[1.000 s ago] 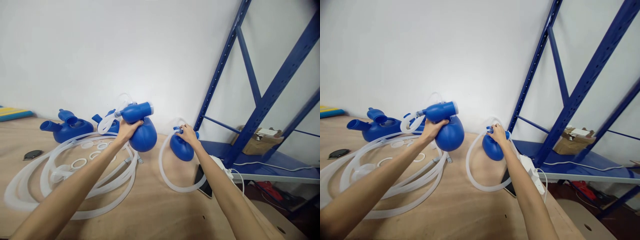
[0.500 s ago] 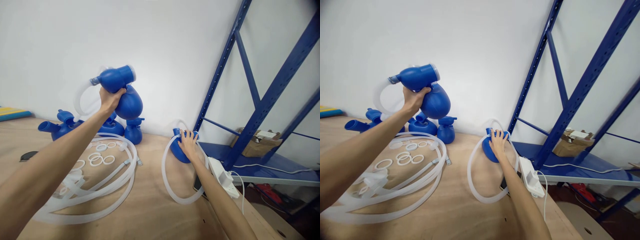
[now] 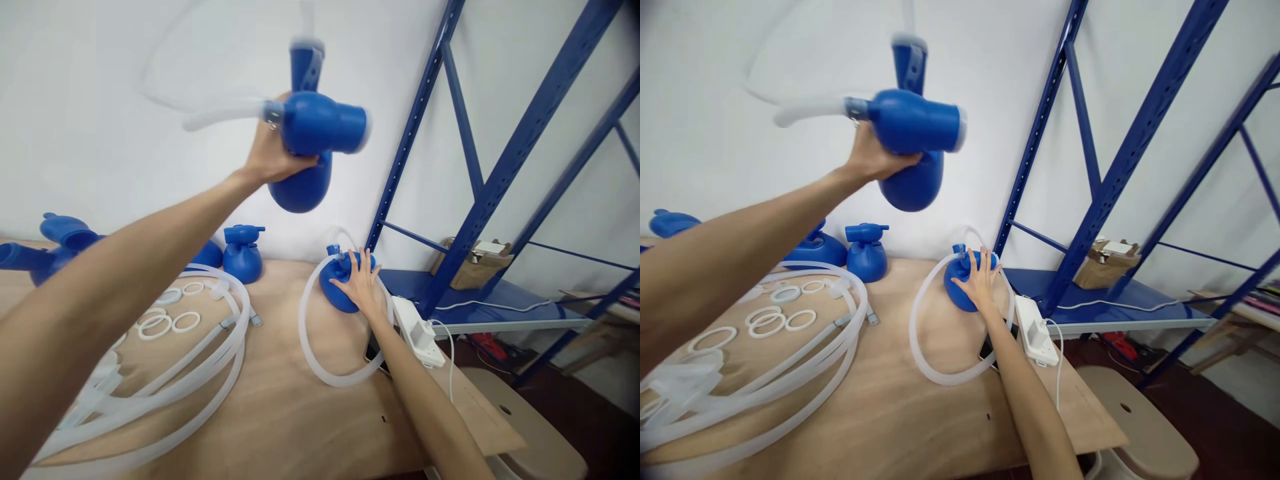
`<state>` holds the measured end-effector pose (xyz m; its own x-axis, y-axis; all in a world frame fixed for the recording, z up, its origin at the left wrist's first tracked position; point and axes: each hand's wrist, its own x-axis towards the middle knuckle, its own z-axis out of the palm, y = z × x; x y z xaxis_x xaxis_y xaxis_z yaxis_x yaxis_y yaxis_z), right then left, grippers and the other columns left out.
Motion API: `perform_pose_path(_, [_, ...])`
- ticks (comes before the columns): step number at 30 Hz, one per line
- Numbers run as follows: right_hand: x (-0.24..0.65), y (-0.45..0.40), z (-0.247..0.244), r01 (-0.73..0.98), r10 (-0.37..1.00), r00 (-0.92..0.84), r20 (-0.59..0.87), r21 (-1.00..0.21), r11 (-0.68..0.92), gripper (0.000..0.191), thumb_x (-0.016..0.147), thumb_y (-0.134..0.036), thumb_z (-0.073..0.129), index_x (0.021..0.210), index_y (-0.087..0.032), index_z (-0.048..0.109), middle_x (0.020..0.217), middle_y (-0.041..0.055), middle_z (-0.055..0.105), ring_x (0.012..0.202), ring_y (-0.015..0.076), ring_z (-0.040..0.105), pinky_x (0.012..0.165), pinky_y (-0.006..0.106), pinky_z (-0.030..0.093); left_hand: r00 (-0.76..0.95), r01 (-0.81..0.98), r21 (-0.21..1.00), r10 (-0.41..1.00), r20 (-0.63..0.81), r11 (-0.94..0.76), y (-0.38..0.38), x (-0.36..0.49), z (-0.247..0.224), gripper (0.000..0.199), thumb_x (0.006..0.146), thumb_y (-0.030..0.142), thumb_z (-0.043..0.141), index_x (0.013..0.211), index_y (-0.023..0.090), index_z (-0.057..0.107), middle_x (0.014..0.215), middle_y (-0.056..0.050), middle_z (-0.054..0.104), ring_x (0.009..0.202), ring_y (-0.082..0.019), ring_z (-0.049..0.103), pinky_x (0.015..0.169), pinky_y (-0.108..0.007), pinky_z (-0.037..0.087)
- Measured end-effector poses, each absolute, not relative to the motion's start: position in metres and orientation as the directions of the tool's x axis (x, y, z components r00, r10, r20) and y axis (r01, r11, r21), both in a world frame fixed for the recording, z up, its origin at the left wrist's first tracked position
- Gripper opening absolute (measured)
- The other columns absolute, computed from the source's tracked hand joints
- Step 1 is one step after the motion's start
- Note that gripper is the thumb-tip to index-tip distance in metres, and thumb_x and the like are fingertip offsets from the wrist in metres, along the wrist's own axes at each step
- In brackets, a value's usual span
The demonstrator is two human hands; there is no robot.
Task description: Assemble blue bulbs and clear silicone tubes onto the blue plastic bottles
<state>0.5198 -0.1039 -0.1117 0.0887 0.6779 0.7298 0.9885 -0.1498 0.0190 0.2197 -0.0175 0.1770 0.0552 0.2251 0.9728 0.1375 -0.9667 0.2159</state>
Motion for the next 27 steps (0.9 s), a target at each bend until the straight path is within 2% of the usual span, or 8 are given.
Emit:
perform_pose_path(3, [0.519,-0.107,-0.111,0.981,0.69,0.174,0.703,-0.059,-0.187,0.091,0.09,-0.054,0.063,0.165,-0.023,0.02,0.172,0.022,0.012,0.158,0.047,0.008,0.112,0.082,0.022,0.188,0.047,0.23,0.235,0.954,-0.972,-0.007,0.268,0.134,0.06,0.056,0.03,0.092,0.107,0.011,0.067,0.112,-0.007,0.07,0.12,-0.035,0.066,0.109,-0.051,0.049])
perform_pose_path(5, [0.523,-0.109,-0.11,0.971,0.688,0.225,0.69,-0.101,-0.216,0.094,0.087,-0.05,0.066,0.165,-0.024,0.021,0.171,0.0218,0.011,0.158,0.0477,0.009,0.111,0.082,0.024,0.261,-0.006,0.321,0.308,0.915,-0.947,-0.002,0.291,0.093,0.048,0.063,0.035,0.088,0.1,0.011,0.069,0.102,-0.008,0.072,0.108,-0.034,0.071,0.102,-0.051,0.054])
perform_pose_path(8, [0.536,-0.114,-0.109,0.968,0.71,0.228,0.666,-0.079,-0.237,0.091,0.087,-0.046,0.066,0.164,-0.025,0.022,0.171,0.0207,0.013,0.158,0.0458,0.009,0.113,0.081,0.023,0.324,-0.064,0.479,0.436,0.84,-0.875,0.002,0.309,0.033,0.032,0.068,0.035,0.081,0.09,0.014,0.07,0.095,-0.011,0.075,0.098,-0.032,0.073,0.098,-0.047,0.058])
perform_pose_path(11, [0.55,-0.118,-0.106,0.979,0.735,0.171,0.656,-0.028,-0.203,0.084,0.087,-0.044,0.066,0.161,-0.024,0.03,0.171,0.0192,0.018,0.159,0.0436,0.009,0.115,0.08,0.019,0.374,-0.028,0.614,0.561,0.739,-0.789,0.006,0.311,-0.006,0.03,0.069,0.038,0.078,0.089,0.017,0.07,0.098,-0.011,0.077,0.103,-0.033,0.072,0.101,-0.047,0.057])
perform_pose_path(13, [0.559,-0.118,-0.103,0.986,0.741,0.133,0.658,-0.012,-0.166,0.079,0.087,-0.047,0.067,0.156,-0.023,0.037,0.169,0.0188,0.022,0.159,0.0425,0.011,0.118,0.077,0.017,0.377,-0.027,0.656,0.6,0.705,-0.754,0.011,0.307,-0.02,0.037,0.071,0.043,0.075,0.096,0.016,0.071,0.105,-0.013,0.077,0.109,-0.034,0.071,0.103,-0.047,0.055])
perform_pose_path(17, [0.573,-0.113,-0.093,0.996,0.764,0.059,0.643,0.009,-0.085,0.077,0.086,-0.05,0.069,0.152,-0.02,0.042,0.164,0.0199,0.032,0.157,0.0402,0.02,0.122,0.069,0.02,0.431,-0.03,0.684,0.608,0.667,-0.729,0.027,0.293,-0.033,0.058,0.072,0.05,0.072,0.117,0.013,0.068,0.123,-0.014,0.073,0.12,-0.034,0.067,0.108,-0.046,0.053])
perform_pose_path(22, [0.579,-0.101,-0.082,0.999,0.761,-0.033,0.648,0.034,0.015,0.088,0.085,-0.044,0.071,0.158,-0.018,0.031,0.158,0.0202,0.039,0.15,0.0373,0.034,0.121,0.063,0.028,0.572,0.042,0.679,0.575,0.585,-0.733,0.037,0.271,-0.054,0.057,0.067,0.048,0.078,0.111,0.013,0.073,0.118,-0.012,0.076,0.119,-0.036,0.067,0.11,-0.048,0.05])
perform_pose_path(27, [0.577,-0.097,-0.085,0.996,0.764,-0.045,0.643,0.085,-0.013,0.086,0.084,-0.038,0.068,0.16,-0.019,0.031,0.159,0.0208,0.036,0.152,0.04,0.031,0.123,0.064,0.027,0.61,0.124,0.657,0.579,0.541,-0.744,0.035,0.274,-0.087,0.055,0.066,0.046,0.081,0.109,0.013,0.074,0.116,-0.013,0.076,0.113,-0.037,0.069,0.108,-0.049,0.051])
